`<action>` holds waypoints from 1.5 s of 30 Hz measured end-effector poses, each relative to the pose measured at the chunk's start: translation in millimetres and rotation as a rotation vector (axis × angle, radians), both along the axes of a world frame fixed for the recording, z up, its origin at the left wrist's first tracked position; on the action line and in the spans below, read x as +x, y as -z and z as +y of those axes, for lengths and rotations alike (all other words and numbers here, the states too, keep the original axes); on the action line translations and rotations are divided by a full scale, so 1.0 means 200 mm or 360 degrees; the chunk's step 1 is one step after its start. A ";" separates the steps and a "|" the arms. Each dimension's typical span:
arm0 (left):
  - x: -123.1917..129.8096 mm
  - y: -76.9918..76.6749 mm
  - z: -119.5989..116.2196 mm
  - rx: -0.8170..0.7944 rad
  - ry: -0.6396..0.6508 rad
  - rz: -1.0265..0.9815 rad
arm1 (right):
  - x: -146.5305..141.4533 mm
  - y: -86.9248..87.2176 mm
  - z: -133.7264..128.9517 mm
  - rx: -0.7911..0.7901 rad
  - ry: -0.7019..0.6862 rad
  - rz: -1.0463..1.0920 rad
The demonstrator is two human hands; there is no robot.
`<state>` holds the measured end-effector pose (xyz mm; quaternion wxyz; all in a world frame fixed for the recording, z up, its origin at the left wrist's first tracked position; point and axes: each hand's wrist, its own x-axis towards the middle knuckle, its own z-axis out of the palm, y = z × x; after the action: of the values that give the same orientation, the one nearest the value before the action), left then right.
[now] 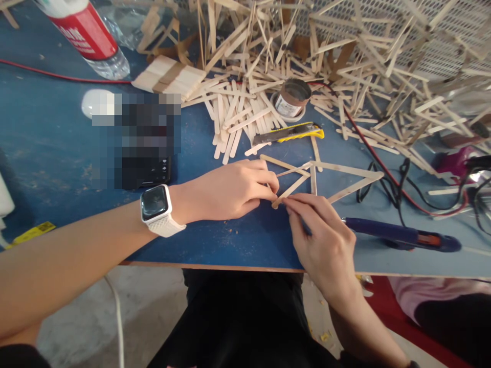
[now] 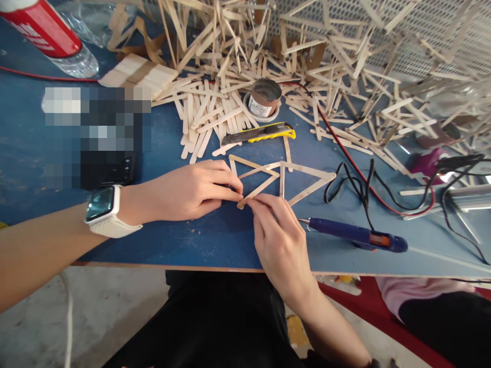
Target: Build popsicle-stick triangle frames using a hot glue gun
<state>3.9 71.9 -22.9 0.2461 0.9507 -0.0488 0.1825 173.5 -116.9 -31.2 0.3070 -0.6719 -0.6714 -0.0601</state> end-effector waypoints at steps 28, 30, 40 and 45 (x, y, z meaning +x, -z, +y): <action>0.00 0.00 0.00 -0.0028 -0.0018 0.0067 | -0.01 -0.01 0.00 -0.0057 0.0008 0.0054; 0.00 0.00 0.01 -0.0050 -0.0014 0.0053 | -0.01 -0.01 0.00 -0.0051 0.0061 0.0076; 0.00 -0.01 0.00 -0.0030 -0.0009 0.0040 | 0.00 0.00 -0.01 -0.0052 0.0085 0.0062; 0.00 -0.01 0.00 0.0172 0.0024 0.0064 | -0.01 0.00 0.00 -0.0043 0.0095 0.0057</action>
<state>3.5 72.7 -20.8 0.1966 0.9657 -0.0607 0.1587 172.0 -116.2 -32.1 0.3080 -0.6967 -0.6461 -0.0483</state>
